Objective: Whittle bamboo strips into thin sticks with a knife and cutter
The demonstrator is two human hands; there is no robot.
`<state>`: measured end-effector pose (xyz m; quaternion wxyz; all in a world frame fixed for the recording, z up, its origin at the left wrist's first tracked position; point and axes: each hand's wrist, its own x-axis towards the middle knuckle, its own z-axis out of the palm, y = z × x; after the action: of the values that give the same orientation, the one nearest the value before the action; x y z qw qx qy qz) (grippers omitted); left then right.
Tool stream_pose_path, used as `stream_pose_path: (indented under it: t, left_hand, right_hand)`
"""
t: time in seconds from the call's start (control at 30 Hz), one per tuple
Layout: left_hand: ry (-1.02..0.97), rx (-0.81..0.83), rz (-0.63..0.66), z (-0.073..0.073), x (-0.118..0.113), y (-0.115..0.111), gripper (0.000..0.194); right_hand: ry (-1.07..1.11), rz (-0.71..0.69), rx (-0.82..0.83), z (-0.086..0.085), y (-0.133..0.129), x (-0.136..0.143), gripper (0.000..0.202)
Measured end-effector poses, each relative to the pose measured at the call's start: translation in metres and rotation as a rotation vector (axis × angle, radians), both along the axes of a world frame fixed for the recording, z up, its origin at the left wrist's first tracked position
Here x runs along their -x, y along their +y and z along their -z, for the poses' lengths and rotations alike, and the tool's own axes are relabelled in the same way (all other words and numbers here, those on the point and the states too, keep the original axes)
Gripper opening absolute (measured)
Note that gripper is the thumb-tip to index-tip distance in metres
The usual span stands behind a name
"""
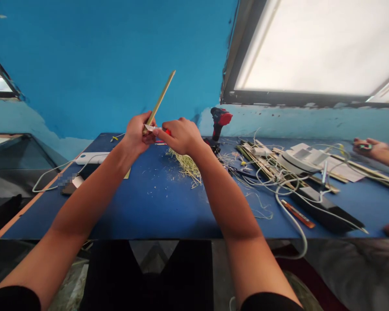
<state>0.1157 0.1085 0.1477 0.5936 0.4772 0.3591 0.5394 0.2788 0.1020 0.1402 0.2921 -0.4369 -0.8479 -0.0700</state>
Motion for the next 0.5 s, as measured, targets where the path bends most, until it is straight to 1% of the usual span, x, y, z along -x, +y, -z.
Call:
stream_pose_path:
  t: [0.17,0.23,0.3,0.43,0.5]
  left_hand:
    - [0.027,-0.047,0.065,-0.002,-0.006,-0.013,0.049]
    - [0.055,-0.058,0.09,-0.002,-0.008,-0.017,0.049]
    - [0.057,-0.063,0.083,-0.003,-0.009,-0.017,0.049]
    - [0.01,-0.043,-0.009,-0.002,-0.005,-0.009,0.05]
    - [0.005,-0.042,-0.033,-0.001,-0.002,-0.005,0.05]
  right_hand:
    - [0.105,0.103,-0.05,-0.007,0.004,-0.018,0.073]
    - [0.11,0.116,-0.069,-0.01,0.003,-0.025,0.072]
    - [0.085,0.09,-0.064,-0.013,-0.001,-0.026,0.072]
    - [-0.011,-0.005,0.0,-0.011,-0.008,-0.013,0.071]
    - [-0.025,-0.021,0.01,-0.01,-0.009,-0.008,0.07]
